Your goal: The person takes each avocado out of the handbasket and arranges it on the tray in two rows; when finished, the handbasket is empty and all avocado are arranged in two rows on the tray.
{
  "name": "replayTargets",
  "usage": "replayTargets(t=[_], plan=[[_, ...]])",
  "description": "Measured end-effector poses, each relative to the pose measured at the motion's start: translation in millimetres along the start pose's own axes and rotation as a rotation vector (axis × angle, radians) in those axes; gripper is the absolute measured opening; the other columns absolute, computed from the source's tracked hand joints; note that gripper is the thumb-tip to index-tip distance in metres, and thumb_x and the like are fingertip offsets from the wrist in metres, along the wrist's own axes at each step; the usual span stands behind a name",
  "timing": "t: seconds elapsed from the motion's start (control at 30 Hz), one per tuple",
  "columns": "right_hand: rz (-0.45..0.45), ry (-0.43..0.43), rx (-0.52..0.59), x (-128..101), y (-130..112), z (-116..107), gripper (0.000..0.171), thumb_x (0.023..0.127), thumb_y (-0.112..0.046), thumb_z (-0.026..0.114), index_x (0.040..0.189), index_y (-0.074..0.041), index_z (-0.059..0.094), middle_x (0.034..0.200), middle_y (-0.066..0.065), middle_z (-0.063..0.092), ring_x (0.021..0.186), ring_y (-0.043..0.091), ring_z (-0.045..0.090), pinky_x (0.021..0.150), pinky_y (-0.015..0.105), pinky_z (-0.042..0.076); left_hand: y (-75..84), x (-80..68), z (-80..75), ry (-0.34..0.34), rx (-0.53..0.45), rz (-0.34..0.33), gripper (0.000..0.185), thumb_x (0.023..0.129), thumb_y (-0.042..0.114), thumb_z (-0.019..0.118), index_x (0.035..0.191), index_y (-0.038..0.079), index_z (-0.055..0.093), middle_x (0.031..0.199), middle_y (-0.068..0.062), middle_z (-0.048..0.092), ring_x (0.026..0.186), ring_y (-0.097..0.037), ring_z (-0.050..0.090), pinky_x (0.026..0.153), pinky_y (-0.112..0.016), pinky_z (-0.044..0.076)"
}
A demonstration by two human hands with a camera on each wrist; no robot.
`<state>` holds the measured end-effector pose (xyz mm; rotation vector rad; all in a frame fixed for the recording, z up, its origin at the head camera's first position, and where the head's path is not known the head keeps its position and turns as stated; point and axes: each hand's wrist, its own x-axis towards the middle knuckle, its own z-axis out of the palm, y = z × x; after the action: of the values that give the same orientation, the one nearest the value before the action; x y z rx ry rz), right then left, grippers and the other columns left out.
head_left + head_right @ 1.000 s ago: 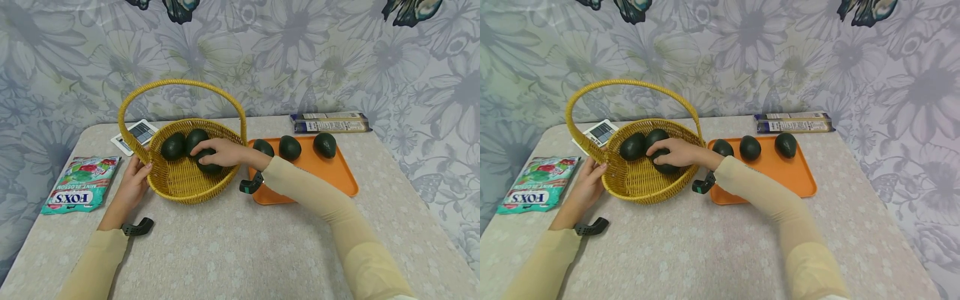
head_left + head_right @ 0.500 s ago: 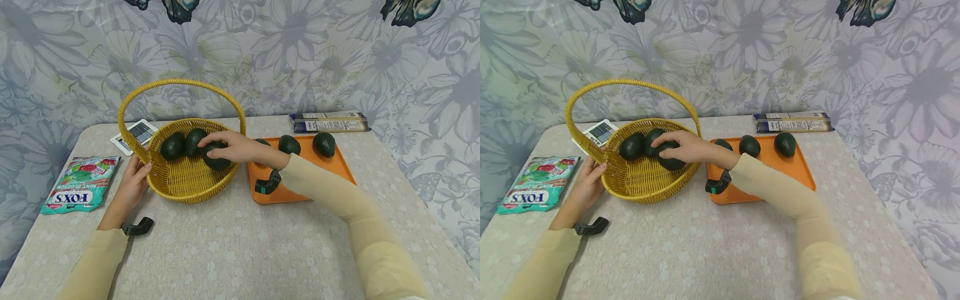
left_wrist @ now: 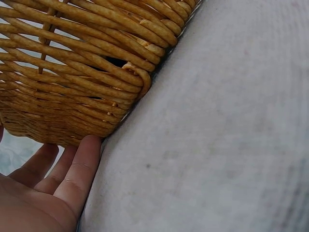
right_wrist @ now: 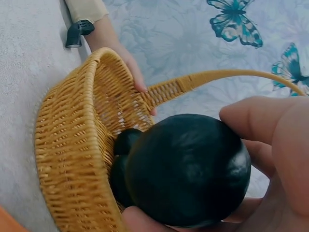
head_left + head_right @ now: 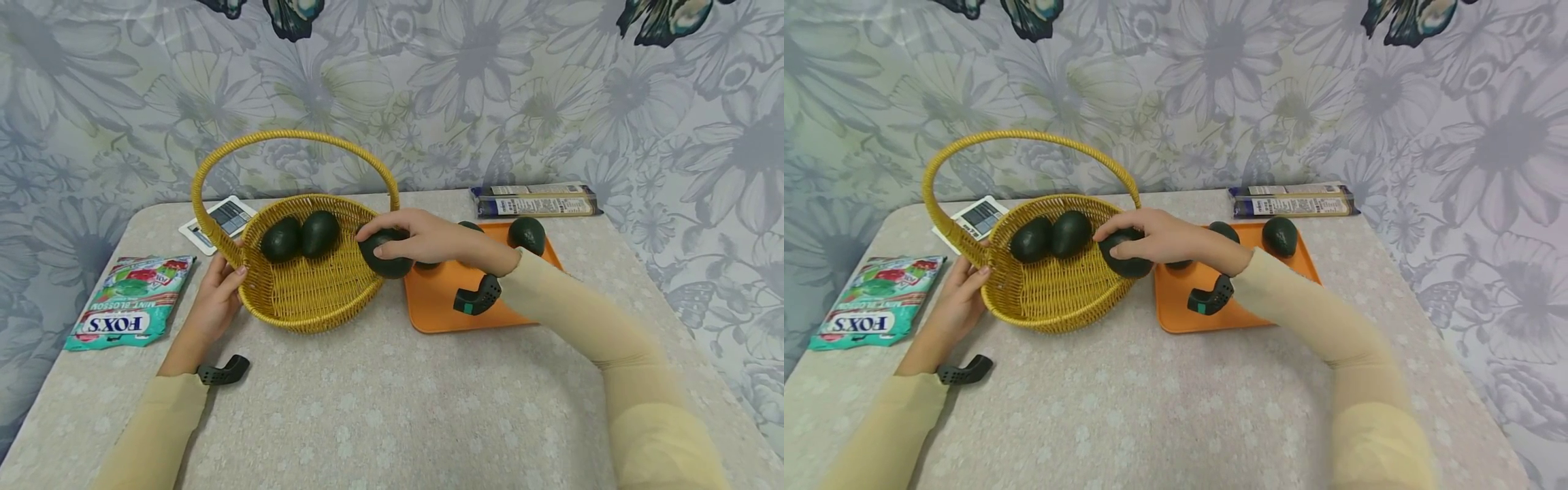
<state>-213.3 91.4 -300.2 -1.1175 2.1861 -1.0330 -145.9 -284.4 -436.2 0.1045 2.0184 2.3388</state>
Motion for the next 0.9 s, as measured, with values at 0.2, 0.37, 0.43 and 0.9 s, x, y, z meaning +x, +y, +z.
replayTargets(t=[0.2, 0.37, 0.43, 0.9], plan=[[0.034, 0.003, 0.039, -24.9, 5.8, -8.9, 0.039, 0.103, -0.014, 0.057, 0.141, -0.009, 0.059, 0.149, 0.010, 0.054, 0.137, 0.025, 0.051, 0.108, 0.045, 0.046, -1.1, 0.2, 0.3, 0.002, -0.004, -0.001, 0.053, 0.109, 0.019, 0.048, 0.158, 0.028, 0.030, 0.145, 0.006, 0.037, 0.122, -0.003, 0.049, 0.088, -0.015, 0.054], [0.026, 0.038, 0.047, -45.1, 20.3, -11.1, 0.039, 0.102, -0.009, 0.056, 0.141, -0.003, 0.058, 0.149, 0.014, 0.055, 0.139, 0.029, 0.050, 0.109, 0.047, 0.045, -0.6, 0.1, 0.4, 0.007, 0.001, -0.006, 0.054, 0.109, 0.019, 0.048, 0.158, 0.029, 0.030, 0.146, 0.005, 0.037, 0.121, -0.003, 0.050, 0.088, -0.015, 0.054], [0.031, 0.053, 0.041, -52.0, 27.0, -11.0, 0.039, 0.102, -0.009, 0.056, 0.141, -0.003, 0.058, 0.149, 0.015, 0.055, 0.137, 0.030, 0.052, 0.105, 0.045, 0.046, -0.5, -0.3, 0.6, 0.010, 0.000, -0.003, 0.054, 0.109, 0.019, 0.049, 0.158, 0.029, 0.030, 0.145, 0.006, 0.037, 0.121, -0.003, 0.050, 0.088, -0.014, 0.054], [0.211, 0.140, 0.101, -93.5, 61.4, -0.7, 0.041, 0.103, -0.015, 0.058, 0.144, -0.009, 0.056, 0.145, 0.016, 0.055, 0.084, 0.019, 0.053, 0.078, 0.036, 0.045, -2.1, 0.3, 1.5, 0.020, 0.009, 0.002, 0.054, 0.108, 0.019, 0.049, 0.158, 0.026, 0.029, 0.143, 0.005, 0.039, 0.122, -0.005, 0.048, 0.087, -0.015, 0.054]])
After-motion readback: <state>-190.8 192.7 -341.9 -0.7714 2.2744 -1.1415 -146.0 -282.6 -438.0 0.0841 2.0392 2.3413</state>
